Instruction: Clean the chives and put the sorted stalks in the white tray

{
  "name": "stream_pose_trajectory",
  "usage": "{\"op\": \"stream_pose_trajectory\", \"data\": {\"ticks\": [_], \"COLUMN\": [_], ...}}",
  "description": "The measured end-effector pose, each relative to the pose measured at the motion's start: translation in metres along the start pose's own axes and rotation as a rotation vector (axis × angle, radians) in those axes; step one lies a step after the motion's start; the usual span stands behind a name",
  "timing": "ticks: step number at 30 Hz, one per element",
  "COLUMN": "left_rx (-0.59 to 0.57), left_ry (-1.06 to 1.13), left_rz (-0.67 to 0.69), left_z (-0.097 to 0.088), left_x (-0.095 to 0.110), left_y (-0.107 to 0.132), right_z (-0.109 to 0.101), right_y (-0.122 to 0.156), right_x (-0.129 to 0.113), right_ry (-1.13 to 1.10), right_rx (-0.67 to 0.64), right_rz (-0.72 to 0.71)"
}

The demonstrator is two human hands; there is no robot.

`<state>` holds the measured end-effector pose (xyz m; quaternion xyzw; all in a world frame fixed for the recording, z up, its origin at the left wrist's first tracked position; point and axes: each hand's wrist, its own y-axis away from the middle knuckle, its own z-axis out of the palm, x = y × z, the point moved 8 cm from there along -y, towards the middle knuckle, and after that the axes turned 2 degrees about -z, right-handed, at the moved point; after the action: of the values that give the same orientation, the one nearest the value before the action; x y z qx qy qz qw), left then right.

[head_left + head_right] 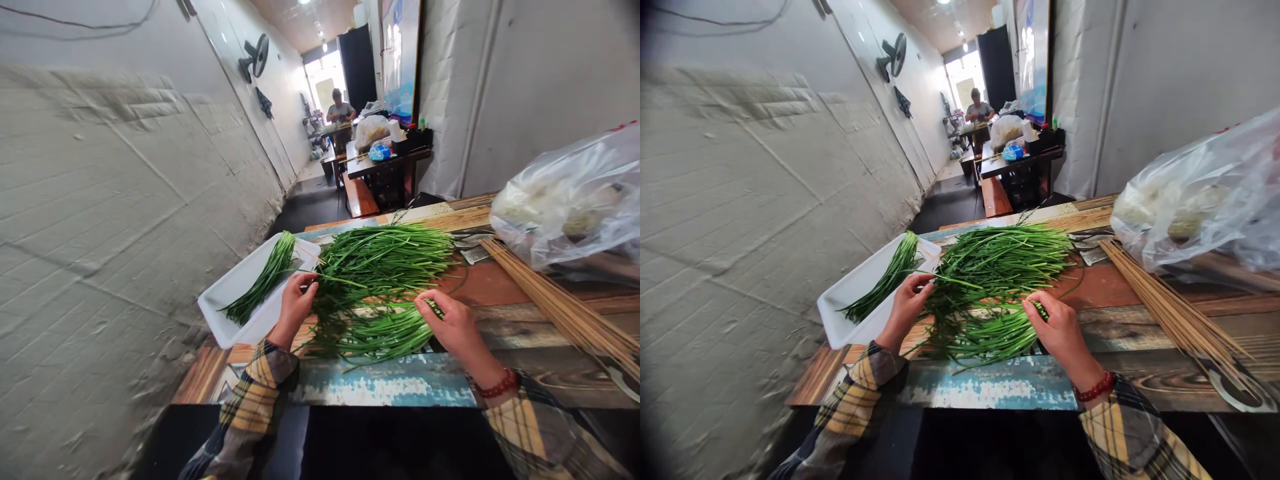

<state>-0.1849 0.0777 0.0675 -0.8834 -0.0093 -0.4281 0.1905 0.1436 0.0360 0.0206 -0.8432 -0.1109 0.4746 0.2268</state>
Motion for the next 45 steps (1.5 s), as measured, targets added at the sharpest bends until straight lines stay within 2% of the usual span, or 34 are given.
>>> {"op": "stream_pose_trajectory", "data": {"ticks": [4, 6, 8, 9, 11, 14, 16, 18, 21, 24, 27, 30, 33, 35, 40, 45], "left_rx": [0.189, 0.198, 0.085, -0.009, -0.117, -0.170, -0.191, -0.197, -0.174, -0.228, -0.368, -0.459, -0.523, -0.542, -0.573, -0.534], "left_ry": [-0.081, -0.116, -0.184, -0.234, -0.390, -0.692, -0.833, -0.882, -0.731, -0.327, -0.009, 0.166, 0.255, 0.264, 0.263, 0.325], "left_rz": [0.030, 0.083, 0.191, 0.255, 0.357, 0.416, 0.427, 0.438, 0.450, 0.416, 0.300, 0.200, 0.185, 0.187, 0.196, 0.252], "left_z": [-0.024, -0.020, 0.001, 0.016, 0.044, 0.072, 0.082, 0.084, 0.080, 0.086, 0.113, 0.144, 0.164, 0.169, 0.166, 0.158], "left_x": [0.007, 0.022, 0.041, 0.049, 0.060, 0.061, 0.058, 0.058, 0.068, 0.085, 0.096, 0.103, 0.108, 0.106, 0.097, 0.102], "left_y": [0.007, 0.008, 0.007, 0.007, 0.009, 0.009, 0.009, 0.009, 0.011, 0.015, 0.022, 0.028, 0.032, 0.032, 0.036, 0.040], "right_z": [0.001, 0.001, 0.002, 0.002, 0.001, 0.001, 0.002, 0.002, 0.002, 0.002, 0.001, 0.000, -0.001, 0.000, 0.000, -0.002], "right_y": [0.001, 0.001, 0.001, 0.001, 0.001, 0.000, -0.001, -0.002, -0.002, -0.001, -0.002, -0.004, -0.006, -0.008, -0.008, -0.005], "right_x": [0.001, 0.002, 0.001, 0.001, -0.001, -0.003, -0.004, -0.005, -0.007, -0.011, -0.013, -0.014, -0.014, -0.014, -0.013, -0.010], "right_ry": [0.002, 0.000, 0.006, 0.011, 0.019, 0.013, 0.012, 0.014, -0.016, -0.055, -0.068, -0.064, -0.042, -0.037, -0.063, -0.070], "right_rx": [-0.002, -0.003, -0.005, -0.004, 0.005, 0.000, -0.004, 0.012, 0.024, 0.022, 0.012, 0.017, 0.028, 0.021, 0.008, -0.004], "right_rz": [-0.018, -0.025, -0.029, -0.029, -0.032, -0.044, -0.050, -0.051, -0.066, -0.079, -0.078, -0.071, -0.049, -0.039, -0.015, 0.022]}}
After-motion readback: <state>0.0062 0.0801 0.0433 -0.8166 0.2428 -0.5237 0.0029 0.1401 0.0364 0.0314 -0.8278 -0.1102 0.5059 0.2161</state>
